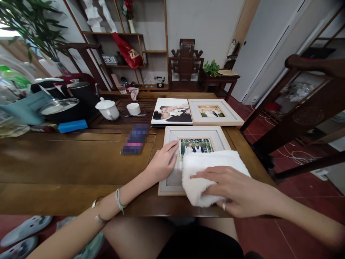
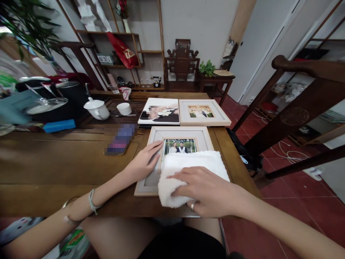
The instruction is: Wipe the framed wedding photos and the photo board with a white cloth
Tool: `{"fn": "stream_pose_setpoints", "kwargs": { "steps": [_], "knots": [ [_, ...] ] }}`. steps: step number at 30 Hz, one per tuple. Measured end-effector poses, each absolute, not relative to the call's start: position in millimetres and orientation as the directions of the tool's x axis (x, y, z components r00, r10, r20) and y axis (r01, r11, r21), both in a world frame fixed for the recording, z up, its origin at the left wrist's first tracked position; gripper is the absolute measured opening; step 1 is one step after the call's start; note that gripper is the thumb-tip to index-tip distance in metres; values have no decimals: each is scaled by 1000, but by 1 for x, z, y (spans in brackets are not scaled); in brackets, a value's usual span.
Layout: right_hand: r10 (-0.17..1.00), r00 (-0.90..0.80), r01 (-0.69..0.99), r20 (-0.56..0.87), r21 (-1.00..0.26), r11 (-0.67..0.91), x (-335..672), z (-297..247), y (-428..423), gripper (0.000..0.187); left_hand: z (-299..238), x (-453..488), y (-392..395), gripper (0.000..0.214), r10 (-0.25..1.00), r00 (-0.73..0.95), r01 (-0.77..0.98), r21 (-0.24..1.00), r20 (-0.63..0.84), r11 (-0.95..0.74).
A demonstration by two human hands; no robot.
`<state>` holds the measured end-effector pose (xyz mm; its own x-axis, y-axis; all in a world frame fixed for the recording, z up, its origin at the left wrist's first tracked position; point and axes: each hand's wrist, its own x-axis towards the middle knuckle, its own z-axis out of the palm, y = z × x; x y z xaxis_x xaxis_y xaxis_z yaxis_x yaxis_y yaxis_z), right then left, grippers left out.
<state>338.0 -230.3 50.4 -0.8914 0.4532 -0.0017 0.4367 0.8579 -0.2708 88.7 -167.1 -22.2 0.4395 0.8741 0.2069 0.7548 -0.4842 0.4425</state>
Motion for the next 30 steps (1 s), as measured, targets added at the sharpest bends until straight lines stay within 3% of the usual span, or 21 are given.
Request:
{"fn": "stream_pose_setpoints", "kwargs": {
  "steps": [4, 9, 14, 20, 26, 30],
  "knots": [
    [430, -902, 411, 42, -220, 885, 349, 37, -213, 52, -22, 87, -166, 46, 862, 462, 742, 442, 209, -504],
    [535, -832, 544, 148, 25, 839, 371, 18, -161, 47, -21, 87, -166, 46, 861, 466, 738, 447, 205, -506],
    [548, -811, 582, 204, 190, 791, 378, 20, -117, 51, -19, 86, -168, 45, 857, 467, 729, 453, 219, -513],
    [617, -766, 639, 182, 110, 761, 365, 19, -126, 49, -17, 87, -168, 46, 868, 456, 742, 453, 199, -494],
    [508, -859, 508, 66, -27, 861, 342, 40, -208, 43, -20, 89, -168, 46, 873, 445, 747, 455, 198, -484],
    [382, -919, 367, 103, -134, 920, 331, 47, -247, 36, -20, 89, -167, 46, 871, 452, 746, 453, 195, -488]
  ]
}}
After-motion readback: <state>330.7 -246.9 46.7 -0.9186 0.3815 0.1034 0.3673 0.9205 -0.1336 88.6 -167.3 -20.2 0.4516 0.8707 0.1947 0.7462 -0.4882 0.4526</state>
